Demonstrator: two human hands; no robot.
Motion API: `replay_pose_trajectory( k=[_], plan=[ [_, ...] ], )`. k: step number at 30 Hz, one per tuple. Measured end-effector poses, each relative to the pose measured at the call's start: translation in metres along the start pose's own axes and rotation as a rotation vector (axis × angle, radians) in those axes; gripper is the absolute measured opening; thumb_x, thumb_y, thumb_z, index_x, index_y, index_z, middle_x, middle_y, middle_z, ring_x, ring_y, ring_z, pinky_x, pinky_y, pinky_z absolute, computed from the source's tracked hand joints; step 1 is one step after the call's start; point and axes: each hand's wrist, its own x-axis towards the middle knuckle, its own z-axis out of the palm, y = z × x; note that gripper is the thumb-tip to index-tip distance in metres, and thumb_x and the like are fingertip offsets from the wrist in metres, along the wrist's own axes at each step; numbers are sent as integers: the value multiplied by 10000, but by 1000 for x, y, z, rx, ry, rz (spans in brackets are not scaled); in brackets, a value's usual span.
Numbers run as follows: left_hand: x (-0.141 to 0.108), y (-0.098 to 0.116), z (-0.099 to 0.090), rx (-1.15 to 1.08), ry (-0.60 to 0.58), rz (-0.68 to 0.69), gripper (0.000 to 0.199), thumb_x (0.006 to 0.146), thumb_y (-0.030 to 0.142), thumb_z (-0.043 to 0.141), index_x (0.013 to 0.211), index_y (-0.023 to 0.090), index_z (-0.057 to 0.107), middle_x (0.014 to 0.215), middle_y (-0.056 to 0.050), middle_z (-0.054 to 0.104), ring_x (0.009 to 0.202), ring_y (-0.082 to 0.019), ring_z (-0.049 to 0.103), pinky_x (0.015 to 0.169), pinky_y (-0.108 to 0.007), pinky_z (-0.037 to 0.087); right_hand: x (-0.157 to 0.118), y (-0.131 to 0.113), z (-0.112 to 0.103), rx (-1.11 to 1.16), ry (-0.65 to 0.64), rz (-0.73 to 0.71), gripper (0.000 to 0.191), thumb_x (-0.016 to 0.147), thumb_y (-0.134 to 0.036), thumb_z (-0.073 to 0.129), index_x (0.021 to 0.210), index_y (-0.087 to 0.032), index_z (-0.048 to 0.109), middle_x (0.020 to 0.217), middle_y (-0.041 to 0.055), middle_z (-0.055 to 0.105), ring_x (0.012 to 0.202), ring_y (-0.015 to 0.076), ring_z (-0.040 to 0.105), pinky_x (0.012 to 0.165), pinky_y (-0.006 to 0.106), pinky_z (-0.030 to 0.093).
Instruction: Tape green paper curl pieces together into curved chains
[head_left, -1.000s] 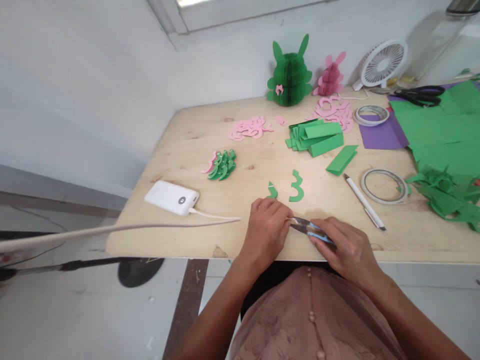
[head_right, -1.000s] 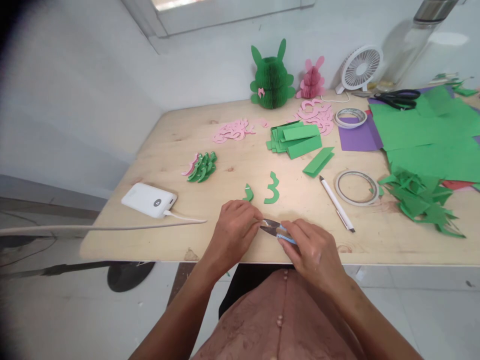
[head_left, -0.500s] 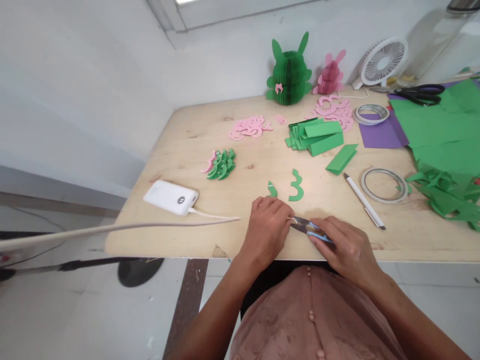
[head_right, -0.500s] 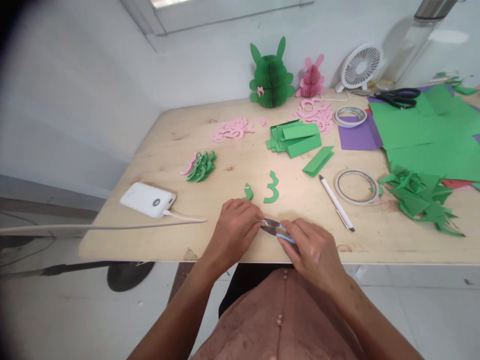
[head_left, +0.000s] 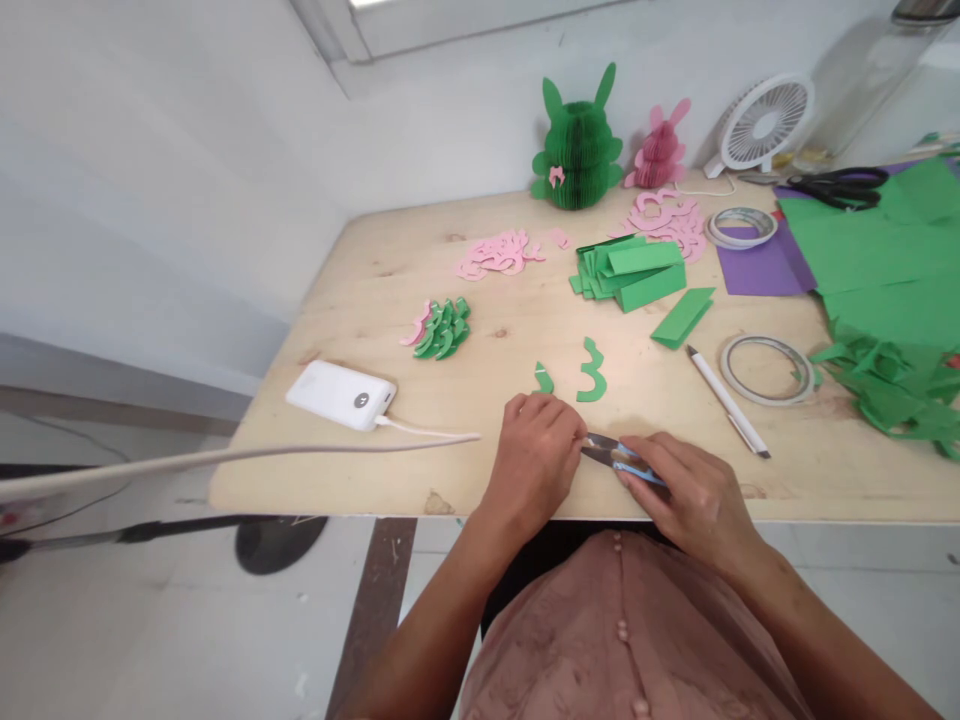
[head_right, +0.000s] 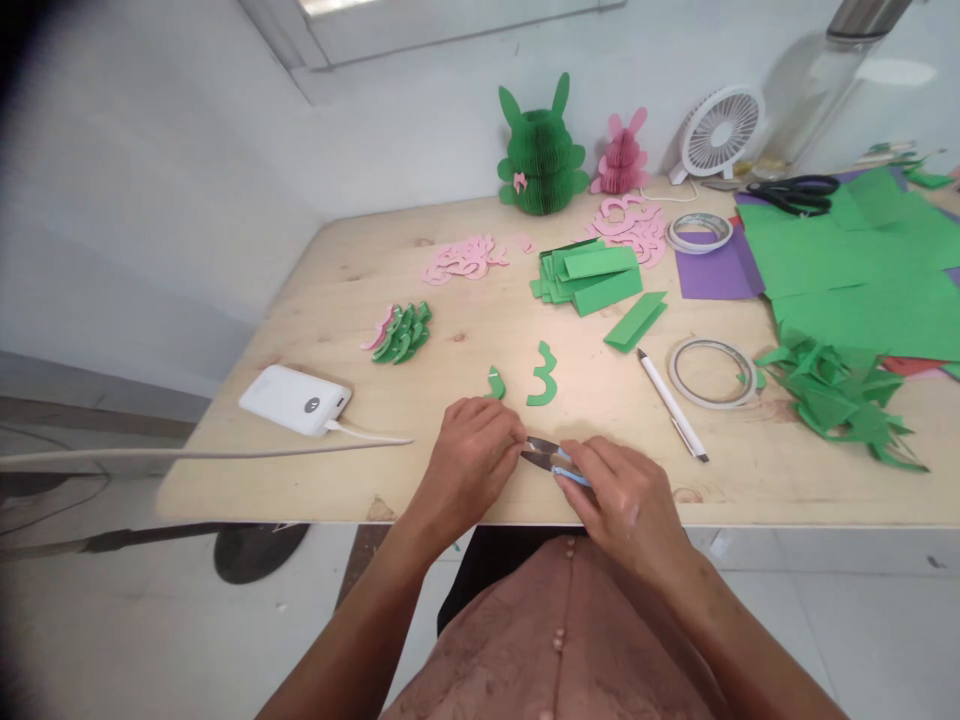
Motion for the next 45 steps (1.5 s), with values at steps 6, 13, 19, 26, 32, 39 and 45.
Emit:
replay_pose_trajectory(
  k=[6, 13, 19, 26, 32, 39, 45],
  plan=[
    [-1, -1, 1, -35, 21, -12, 101, 816, 107, 502, 780, 194, 541, 853, -43, 651, 921, -220, 535, 871, -393, 371, 0, 0, 0, 8, -4, 6, 194, 900, -255, 534, 1066, -169, 585, 823, 44, 640, 728, 161, 608, 661, 274, 444],
    [-4, -3, 0, -115, 61, -84, 132, 789, 78, 516, 770, 205, 545, 836, -26, 655, 905, -208, 550, 881, -394, 383, -1, 0, 1, 13, 3, 18, 208, 901, -263, 522, 1076, -175, 593, 834, 50, 652, 733, 161, 617, 662, 270, 459],
    [-6, -1, -5, -268, 96, -156, 121, 789, 93, 517, 778, 205, 561, 837, -27, 641, 897, -197, 562, 866, -380, 430, -1, 0, -4, 12, 11, 14, 210, 891, -245, 531, 1080, -174, 592, 841, 53, 657, 732, 161, 617, 648, 273, 472],
    [-9, -1, -7, -482, 118, -280, 131, 770, 92, 525, 778, 201, 598, 852, -18, 642, 881, -173, 607, 819, -322, 478, -9, 24, -28, -104, 138, 28, 278, 860, -230, 571, 1135, -192, 585, 931, 82, 684, 827, 208, 638, 752, 339, 494],
    [-10, 3, -6, -549, 95, -327, 111, 770, 105, 532, 758, 194, 596, 852, -14, 650, 865, -162, 620, 825, -312, 471, -18, 58, -48, -278, 188, 27, 270, 860, -277, 589, 1119, -201, 591, 931, 92, 679, 838, 234, 619, 749, 364, 456],
    [-14, 5, -5, -621, 101, -356, 83, 768, 139, 546, 760, 197, 605, 851, -16, 668, 852, -168, 631, 825, -323, 474, -24, 86, -52, -272, 186, 63, 307, 853, -316, 591, 1141, -211, 601, 988, 88, 676, 881, 271, 606, 774, 417, 455],
    [-15, 3, -1, -775, 74, -437, 48, 767, 212, 587, 758, 188, 627, 843, -32, 683, 885, -189, 632, 878, -350, 459, -28, 94, -48, -254, 161, 68, 301, 842, -334, 606, 1110, -197, 618, 1006, 89, 678, 902, 266, 608, 789, 418, 462]
  ],
)
